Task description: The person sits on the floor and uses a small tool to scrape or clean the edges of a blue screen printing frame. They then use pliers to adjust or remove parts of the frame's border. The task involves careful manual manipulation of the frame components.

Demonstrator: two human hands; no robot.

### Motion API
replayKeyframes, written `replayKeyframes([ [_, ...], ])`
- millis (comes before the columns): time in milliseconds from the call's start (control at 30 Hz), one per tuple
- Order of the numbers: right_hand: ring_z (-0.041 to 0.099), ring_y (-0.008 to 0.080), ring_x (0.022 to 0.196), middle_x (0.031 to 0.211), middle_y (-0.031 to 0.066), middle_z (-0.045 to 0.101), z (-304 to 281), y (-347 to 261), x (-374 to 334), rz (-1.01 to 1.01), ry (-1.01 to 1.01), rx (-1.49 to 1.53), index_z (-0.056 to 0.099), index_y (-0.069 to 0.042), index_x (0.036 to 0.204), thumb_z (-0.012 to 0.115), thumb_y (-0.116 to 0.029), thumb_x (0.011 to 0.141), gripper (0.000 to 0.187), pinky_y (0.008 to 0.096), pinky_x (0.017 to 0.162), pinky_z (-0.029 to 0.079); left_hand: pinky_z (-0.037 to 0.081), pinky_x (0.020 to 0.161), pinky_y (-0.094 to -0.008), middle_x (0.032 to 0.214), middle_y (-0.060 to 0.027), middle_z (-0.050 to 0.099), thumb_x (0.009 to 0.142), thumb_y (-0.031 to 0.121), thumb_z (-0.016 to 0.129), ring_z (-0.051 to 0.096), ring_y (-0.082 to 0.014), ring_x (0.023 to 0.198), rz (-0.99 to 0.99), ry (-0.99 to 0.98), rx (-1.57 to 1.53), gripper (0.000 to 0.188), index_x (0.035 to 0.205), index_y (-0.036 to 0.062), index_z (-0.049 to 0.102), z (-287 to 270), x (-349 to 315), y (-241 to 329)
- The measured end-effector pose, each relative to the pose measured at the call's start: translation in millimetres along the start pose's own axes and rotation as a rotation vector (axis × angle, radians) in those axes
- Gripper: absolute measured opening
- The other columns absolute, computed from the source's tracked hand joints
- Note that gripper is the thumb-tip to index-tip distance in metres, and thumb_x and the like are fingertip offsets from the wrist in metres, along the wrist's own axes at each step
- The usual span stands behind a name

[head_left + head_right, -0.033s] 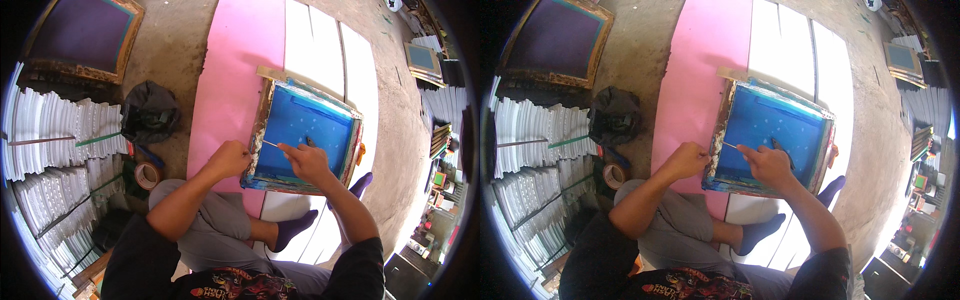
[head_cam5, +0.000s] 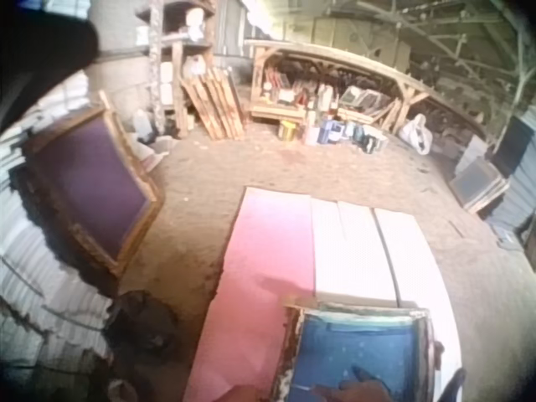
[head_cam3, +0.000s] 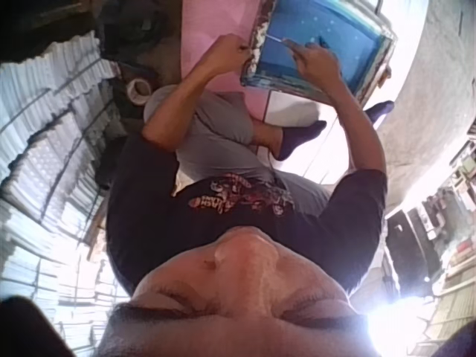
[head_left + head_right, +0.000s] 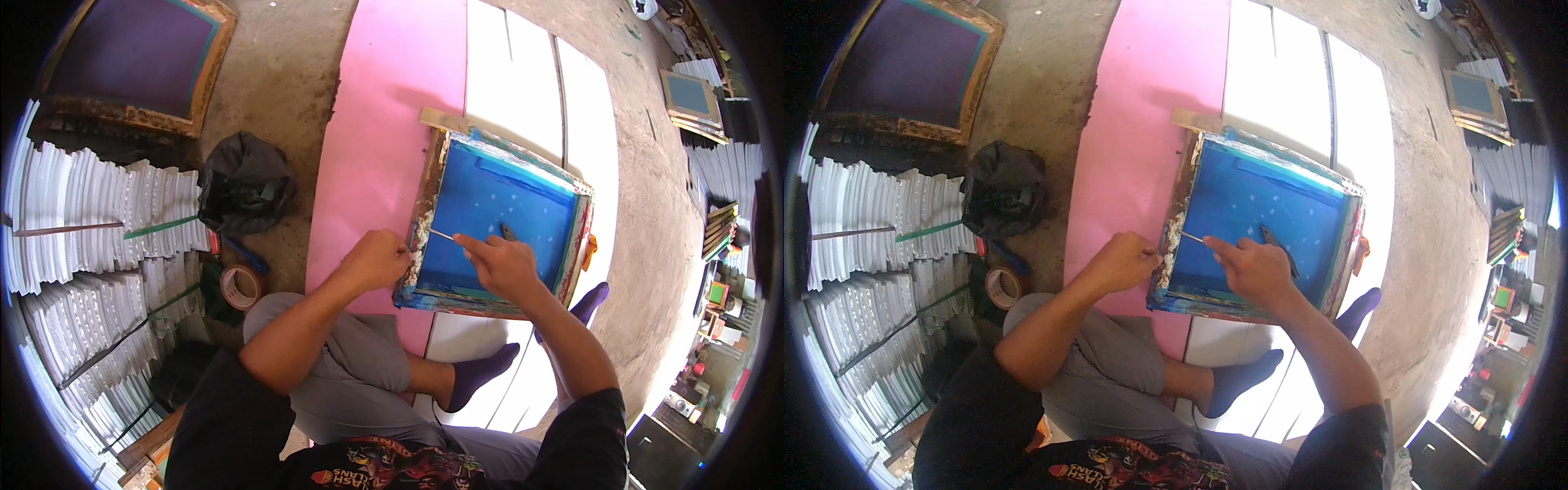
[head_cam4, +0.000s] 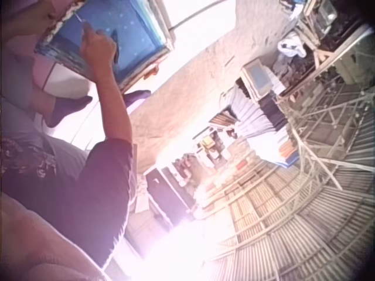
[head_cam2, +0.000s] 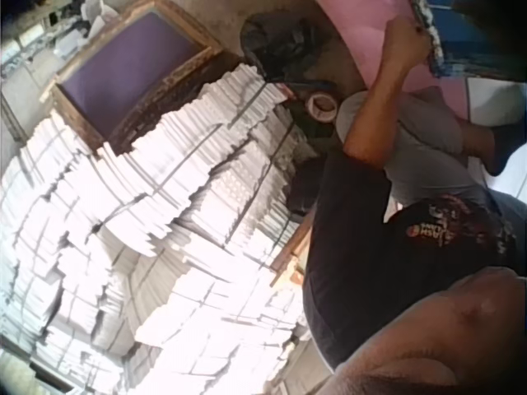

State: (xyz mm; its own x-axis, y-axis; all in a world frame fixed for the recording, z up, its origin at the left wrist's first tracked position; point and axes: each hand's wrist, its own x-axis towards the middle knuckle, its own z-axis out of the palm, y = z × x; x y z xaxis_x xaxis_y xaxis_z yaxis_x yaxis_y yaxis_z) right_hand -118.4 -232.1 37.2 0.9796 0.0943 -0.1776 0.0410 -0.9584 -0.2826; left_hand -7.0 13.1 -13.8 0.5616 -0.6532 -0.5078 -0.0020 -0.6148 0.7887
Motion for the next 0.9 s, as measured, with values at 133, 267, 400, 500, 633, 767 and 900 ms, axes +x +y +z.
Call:
replayKeyframes([
  [133,0.062,0.0283,0.056,0.069,0.0054,0.06,-1.1,-3.2,0.7,-0.035,-0.008,-0.108,0.072,-0.029,0.129,0.069,-0.025,0.097,0.033,0.0421,0.053,0.052,0.052,0.068,-0.0474,0.078,-0.0315,0.065,0.087,0.018,0.066,0.071,-0.0401,0.071,0.005,-0.017,0.017,0.026,0.092,-0.0065,0.075,-0.8,-0.5,1.9],
  [267,0.063,0.0279,0.056,0.07,0.0062,0.062,-1.5,-4.1,2.8,-0.142,-0.03,-0.269,0.073,-0.027,0.129,0.067,-0.024,0.098,0.032,0.0428,0.053,0.052,0.052,0.068,-0.0475,0.079,-0.0319,0.066,0.084,0.015,0.066,0.071,-0.0417,0.072,0.026,0.015,0.061,0.024,0.091,-0.0062,0.075,5.8,-1.6,-1.3],
  [400,0.066,0.028,0.059,0.071,0.0088,0.066,0.2,7.7,13.0,-0.034,-0.161,0.087,0.073,-0.025,0.13,0.063,-0.023,0.1,0.032,0.0417,0.054,0.052,0.052,0.069,-0.0474,0.078,-0.0319,0.065,0.082,0.014,0.065,0.07,-0.0432,0.073,-0.017,0.003,0.067,0.023,0.089,-0.0065,0.074,7.0,-0.8,6.3],
  [500,0.069,0.0294,0.064,0.072,0.0107,0.068,-7.2,3.4,14.0,-0.109,-0.185,-0.202,0.072,-0.024,0.133,0.062,-0.024,0.101,0.033,0.0423,0.061,0.053,0.052,0.069,-0.0472,0.078,-0.0314,0.066,0.08,0.013,0.065,0.07,-0.0434,0.072,-0.047,0.004,0.033,0.022,0.086,-0.0071,0.073,4.7,-1.2,8.3],
  [633,0.068,0.0279,0.064,0.072,0.0082,0.067,3.3,18.9,14.3,0.012,-0.221,0.196,0.07,-0.026,0.134,0.064,-0.024,0.101,0.034,0.0421,0.064,0.054,0.052,0.068,-0.0461,0.076,-0.0296,0.067,0.078,0.01,0.064,0.071,-0.0395,0.069,-0.038,0.002,0.096,0.021,0.085,-0.0076,0.073,4.8,3.3,6.9],
  [767,0.065,0.0255,0.061,0.072,0.0069,0.067,13.4,29.8,9.4,-0.052,-0.148,0.176,0.071,-0.027,0.133,0.068,-0.022,0.099,0.035,0.0394,0.062,0.053,0.052,0.066,-0.046,0.072,-0.0291,0.066,0.078,0.011,0.063,0.07,-0.0374,0.067,-0.045,-0.016,0.002,0.021,0.083,-0.0069,0.073,2.5,3.7,1.5],
  [900,0.064,0.0242,0.062,0.077,0.0076,0.071,16.6,34.3,9.1,-0.16,-0.127,-0.112,0.072,-0.027,0.134,0.069,-0.022,0.099,0.035,0.0371,0.063,0.052,0.053,0.066,-0.0479,0.072,-0.0308,0.065,0.077,0.012,0.063,0.07,-0.0414,0.068,-0.06,-0.02,-0.011,0.022,0.08,-0.0066,0.074,0.0,3.6,5.9],
])
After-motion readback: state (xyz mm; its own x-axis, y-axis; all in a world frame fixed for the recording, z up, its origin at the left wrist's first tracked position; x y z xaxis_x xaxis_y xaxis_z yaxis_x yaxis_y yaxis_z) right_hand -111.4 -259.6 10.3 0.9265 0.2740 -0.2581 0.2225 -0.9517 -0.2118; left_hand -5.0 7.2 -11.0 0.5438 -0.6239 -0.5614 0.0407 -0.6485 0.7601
